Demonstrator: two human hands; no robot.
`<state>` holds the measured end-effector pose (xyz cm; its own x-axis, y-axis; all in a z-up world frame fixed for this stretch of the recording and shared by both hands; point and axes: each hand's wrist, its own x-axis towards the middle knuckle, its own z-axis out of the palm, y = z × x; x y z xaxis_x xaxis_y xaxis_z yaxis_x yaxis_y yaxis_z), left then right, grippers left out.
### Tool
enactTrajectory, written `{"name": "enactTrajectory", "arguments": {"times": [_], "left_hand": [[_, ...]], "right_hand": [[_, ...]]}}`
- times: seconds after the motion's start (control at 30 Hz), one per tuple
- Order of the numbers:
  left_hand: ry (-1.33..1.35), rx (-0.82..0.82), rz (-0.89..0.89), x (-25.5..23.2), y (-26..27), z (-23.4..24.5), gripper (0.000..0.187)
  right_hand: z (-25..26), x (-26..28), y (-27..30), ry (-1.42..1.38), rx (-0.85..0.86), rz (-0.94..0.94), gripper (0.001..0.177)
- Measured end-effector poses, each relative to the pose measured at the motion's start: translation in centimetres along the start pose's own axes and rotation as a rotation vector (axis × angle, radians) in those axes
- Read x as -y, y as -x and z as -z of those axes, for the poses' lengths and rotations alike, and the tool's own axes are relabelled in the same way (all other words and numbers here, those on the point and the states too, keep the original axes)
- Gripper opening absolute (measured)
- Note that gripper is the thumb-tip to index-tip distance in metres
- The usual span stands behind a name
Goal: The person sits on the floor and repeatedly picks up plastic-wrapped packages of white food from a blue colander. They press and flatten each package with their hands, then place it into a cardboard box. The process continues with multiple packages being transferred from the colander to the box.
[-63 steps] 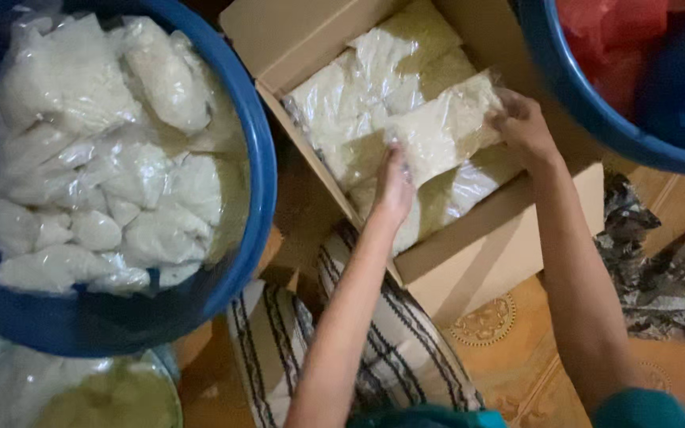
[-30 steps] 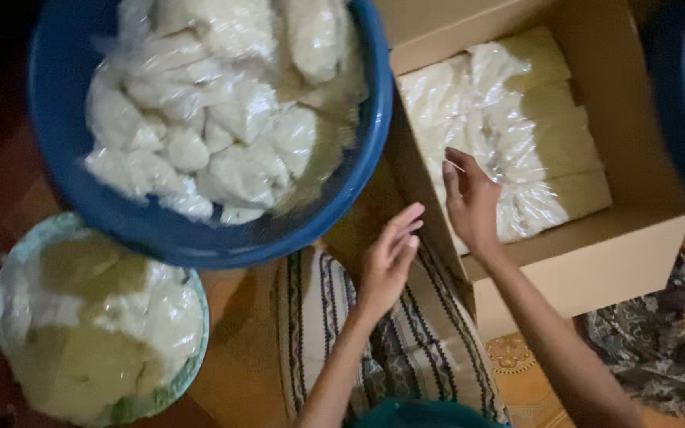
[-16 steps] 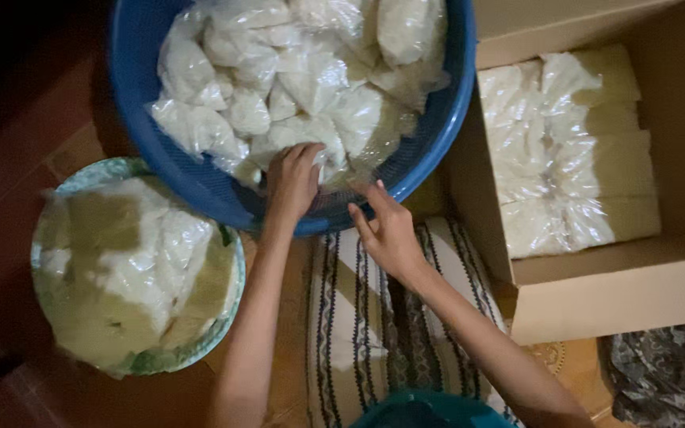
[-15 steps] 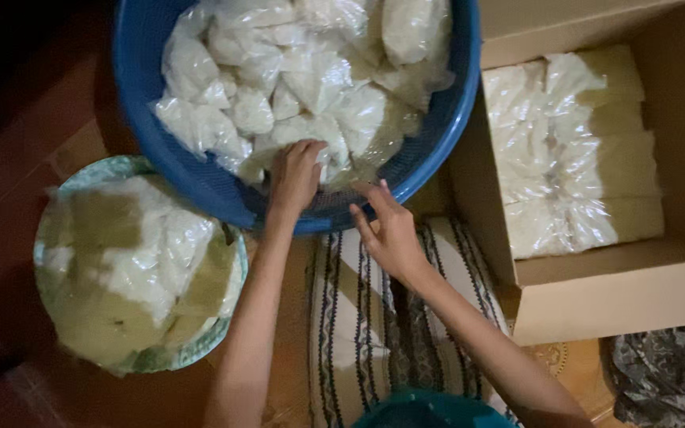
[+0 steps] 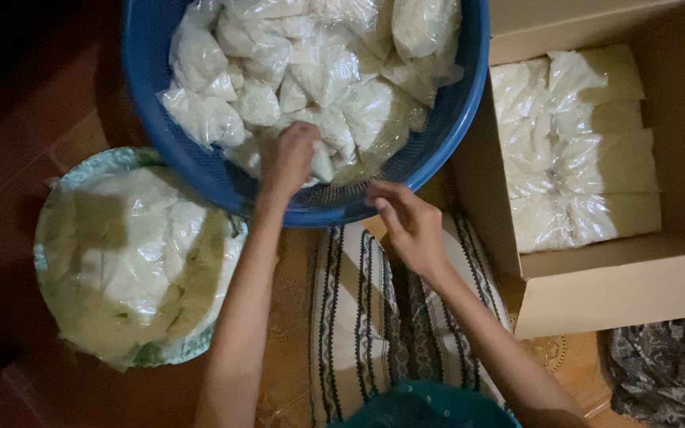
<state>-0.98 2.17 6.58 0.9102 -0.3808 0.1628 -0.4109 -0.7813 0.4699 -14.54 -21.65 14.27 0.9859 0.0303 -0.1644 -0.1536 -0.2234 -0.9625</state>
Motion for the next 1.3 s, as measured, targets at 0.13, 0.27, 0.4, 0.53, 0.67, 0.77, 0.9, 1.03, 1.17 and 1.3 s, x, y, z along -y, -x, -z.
{"name": "enactTrajectory", "arguments": {"times": [0.13, 0.27, 0.4, 0.53, 0.67, 0.77, 0.9, 1.03, 1.17, 1.3], "left_hand": [[0.489, -0.096, 0.238, -3.5, 1.7, 5.3, 0.022], [0.42, -0.219, 0.101, -11.2, 5.7, 7.0, 0.024], [0.62, -0.068, 0.368, -19.7, 10.6, 5.4, 0.045], [0.489, -0.044, -0.049, -24.8, 15.9, 4.9, 0.039], [0.505, 0.103, -0.004, -25.3, 19.5, 5.7, 0.023], [0.403, 0.059, 0.073, -25.7, 20.5, 5.7, 0.035], [0.184, -0.026, 0.026, -26.4, 18.2, 5.2, 0.072], [0.058, -0.049, 0.044, -28.5, 16.3, 4.8, 0.086], [0.054, -0.08, 0.027, -31.5, 16.6, 4.2, 0.083], [-0.011, 0.05, -0.076, -34.3, 17.0, 4.3, 0.083]], "right_hand": [[-0.3, -0.7, 1.1, -0.438, 0.112, -0.258, 0.048], [-0.8, -0.7, 1.8, -0.521, 0.262, -0.537, 0.077], [0.4, -1.2, 2.5, -1.099, 0.352, -0.662, 0.098], [2.2, -2.9, 3.8, -1.575, 0.531, -0.616, 0.104], [3.8, -3.7, 6.7, -1.621, 0.355, -0.599, 0.107], [4.8, -3.7, 8.6, -1.587, 0.325, -0.602, 0.106], [5.0, -2.8, 11.2, -1.68, 0.373, -0.543, 0.104], [4.9, -0.9, 12.3, -1.727, 0.265, -0.44, 0.101], [6.7, 1.0, 12.4, -1.758, 0.286, -0.199, 0.09], [7.1, -0.3, 12.0, -2.037, 0.598, -0.016, 0.084]]}}
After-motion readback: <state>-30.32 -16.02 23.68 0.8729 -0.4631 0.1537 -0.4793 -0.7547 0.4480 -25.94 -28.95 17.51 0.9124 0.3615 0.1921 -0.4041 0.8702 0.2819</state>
